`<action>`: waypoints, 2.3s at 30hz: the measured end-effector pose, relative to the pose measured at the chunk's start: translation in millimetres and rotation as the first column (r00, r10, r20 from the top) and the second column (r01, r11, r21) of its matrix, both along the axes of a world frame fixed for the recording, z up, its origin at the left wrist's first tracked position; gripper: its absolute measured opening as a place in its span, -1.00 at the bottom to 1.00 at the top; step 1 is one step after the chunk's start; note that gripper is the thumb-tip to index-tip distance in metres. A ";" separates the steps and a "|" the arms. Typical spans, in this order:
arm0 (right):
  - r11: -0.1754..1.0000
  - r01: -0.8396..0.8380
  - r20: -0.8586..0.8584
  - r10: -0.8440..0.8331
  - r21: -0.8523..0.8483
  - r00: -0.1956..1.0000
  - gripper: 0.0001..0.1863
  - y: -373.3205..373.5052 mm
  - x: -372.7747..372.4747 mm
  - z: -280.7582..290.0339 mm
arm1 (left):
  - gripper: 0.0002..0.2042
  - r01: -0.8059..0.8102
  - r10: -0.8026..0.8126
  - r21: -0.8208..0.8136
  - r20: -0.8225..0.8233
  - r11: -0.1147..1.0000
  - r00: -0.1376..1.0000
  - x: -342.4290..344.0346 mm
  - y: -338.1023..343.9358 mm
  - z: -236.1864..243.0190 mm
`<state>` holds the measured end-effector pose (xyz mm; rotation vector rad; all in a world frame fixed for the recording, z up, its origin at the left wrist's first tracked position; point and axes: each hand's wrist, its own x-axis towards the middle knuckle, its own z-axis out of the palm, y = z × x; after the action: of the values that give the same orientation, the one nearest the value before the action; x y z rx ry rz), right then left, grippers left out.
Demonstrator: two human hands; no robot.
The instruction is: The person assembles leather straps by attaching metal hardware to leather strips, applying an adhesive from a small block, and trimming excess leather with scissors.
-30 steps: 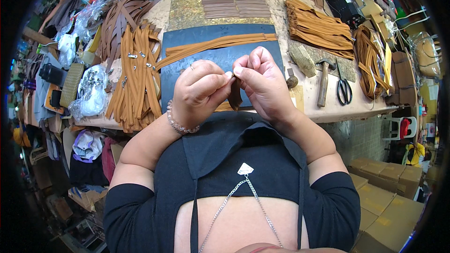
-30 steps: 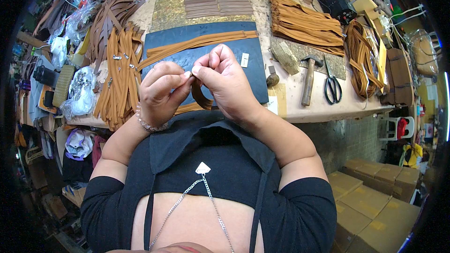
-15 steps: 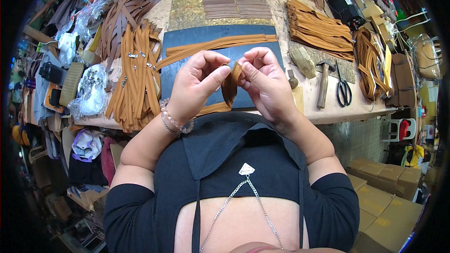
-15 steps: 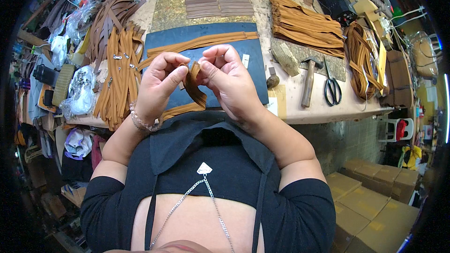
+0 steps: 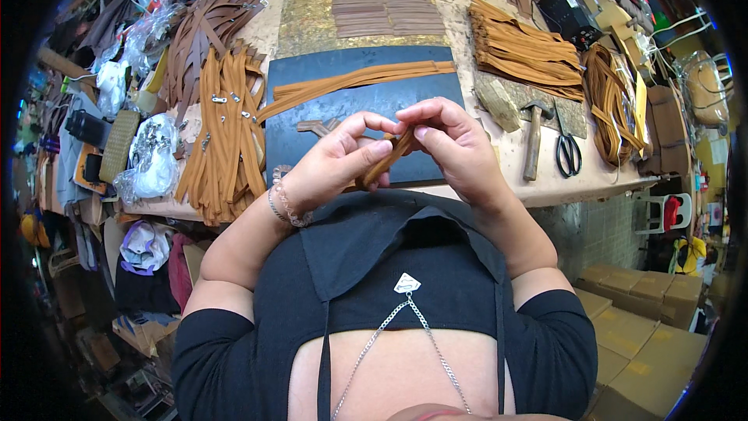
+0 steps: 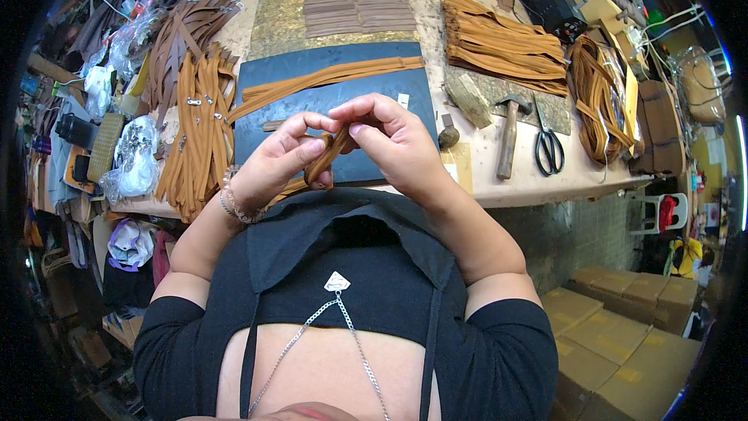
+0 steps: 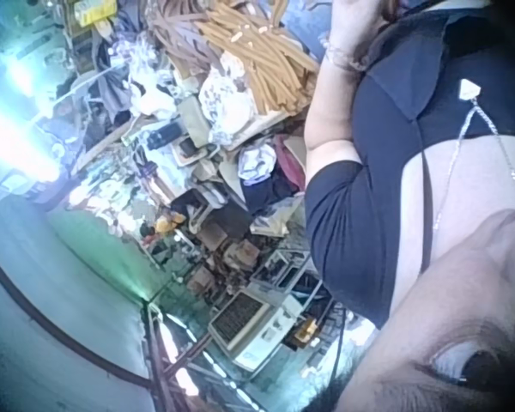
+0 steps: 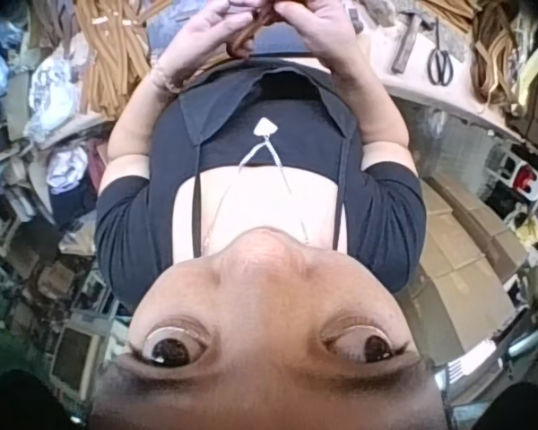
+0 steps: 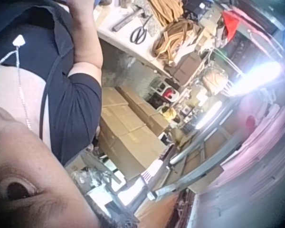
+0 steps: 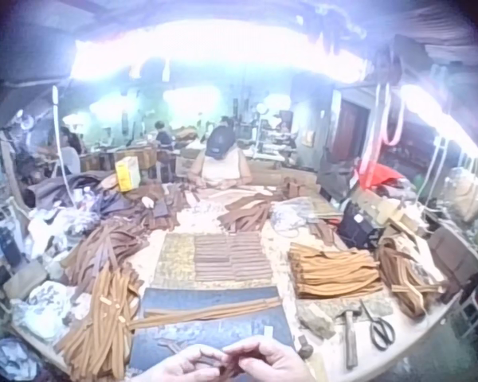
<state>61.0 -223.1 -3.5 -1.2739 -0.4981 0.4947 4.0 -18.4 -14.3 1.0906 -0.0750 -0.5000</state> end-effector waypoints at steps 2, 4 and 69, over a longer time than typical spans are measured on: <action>0.999 0.033 0.014 -0.033 0.032 0.999 -0.76 1.5 -4.8 -0.4 | -0.71 -0.004 -0.003 0.224 0.031 0.975 1.000 4.7 3.4 -1.2; 0.998 -0.069 -0.024 0.069 -0.009 0.997 -0.72 1.5 -9.7 -2.9 | -0.70 -0.044 0.041 0.305 0.016 0.951 0.999 4.4 -2.0 0.8; 0.503 0.456 0.612 0.200 -0.734 0.765 -0.26 -27.3 14.3 -103.4 | -0.81 -0.568 -0.584 0.671 0.725 0.477 0.366 37.9 -23.3 -130.3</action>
<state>75.2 -250.4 -106.9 -2.5193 -0.7429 0.1065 41.9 -41.6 -144.7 2.4125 -1.0073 0.3077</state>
